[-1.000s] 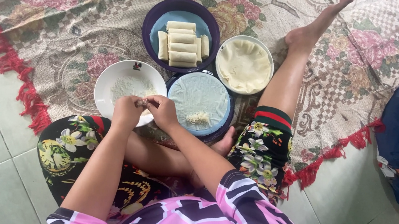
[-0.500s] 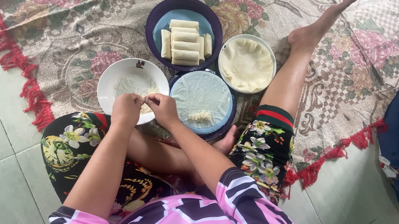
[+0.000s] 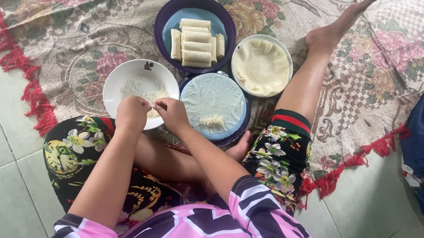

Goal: The person sits on the floor and prepares spring rolls by placing a filling onto a thin wrapper, rolling it into a cylinder, and placing the finished roll on a plate. The process is repeated multiple times using ingredients from nearby bowls.

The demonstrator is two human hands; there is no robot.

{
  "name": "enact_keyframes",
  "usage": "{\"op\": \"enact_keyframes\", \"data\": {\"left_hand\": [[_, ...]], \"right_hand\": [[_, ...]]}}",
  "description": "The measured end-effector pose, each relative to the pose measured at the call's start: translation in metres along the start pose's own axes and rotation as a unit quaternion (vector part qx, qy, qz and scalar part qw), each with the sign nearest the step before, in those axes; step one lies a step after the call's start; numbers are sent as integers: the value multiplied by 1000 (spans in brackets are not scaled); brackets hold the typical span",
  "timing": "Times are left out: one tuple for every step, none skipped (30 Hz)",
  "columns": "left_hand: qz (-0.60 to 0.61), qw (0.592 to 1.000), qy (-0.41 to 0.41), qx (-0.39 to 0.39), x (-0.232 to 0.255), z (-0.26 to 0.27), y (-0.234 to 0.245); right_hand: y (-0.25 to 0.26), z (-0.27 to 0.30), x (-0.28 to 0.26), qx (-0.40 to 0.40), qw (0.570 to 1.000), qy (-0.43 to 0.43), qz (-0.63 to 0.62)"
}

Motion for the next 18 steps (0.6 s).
{"op": "enact_keyframes", "data": {"left_hand": [[0,1000,-2,-1,5,5,5],[6,1000,-13,-1,11,9,10],[12,1000,-23,-3,15,15,15],[12,1000,-24,-3,20,18,15],[56,997,-58,-3,26,22,16],[99,991,-91,-2,33,25,18],[100,991,-90,-2,47,36,23],[127,988,-88,-4,61,46,28],[153,985,-85,-8,75,57,32],[153,985,-84,-10,77,58,22],[181,975,-127,-13,84,59,14],[209,963,-170,-16,91,61,6],[209,963,-172,-18,101,68,-1],[220,959,-175,-29,112,75,-8],[231,956,-176,-41,122,82,-16],[231,956,-177,-43,122,82,-30],[211,959,-181,-58,124,80,-44],[191,961,-186,-72,126,79,-59]], "right_hand": [[3,1,-4,2,1000,0,1],[6,3,-8,4,1000,-10,-16],[8,6,-11,5,999,-20,-33],[13,7,-12,6,999,-20,-33],[17,9,-13,10,998,-36,-60],[20,10,-14,13,995,-51,-87],[30,12,-14,12,995,-51,-86],[39,14,-15,15,989,-55,-136],[49,18,-14,18,980,-61,-186],[60,23,-11,18,980,-63,-186],[72,27,-8,29,979,-61,-194],[85,32,-5,40,977,-60,-202],[99,39,-5,42,977,-60,-202],[114,46,-4,50,978,-69,-189],[129,54,-2,57,979,-79,-176],[136,61,4,59,979,-81,-176],[145,67,11,63,987,-92,-116],[154,73,17,67,991,-102,-55]]}}
Point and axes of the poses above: each hand's wrist, its own z-axis away from the middle knuckle, its own y-axis out of the back of the hand, x = y × z, the point moved 4 cm from there along -z, towards the middle knuckle, and after that the axes turned 8 degrees about z, right-handed, at the moved point
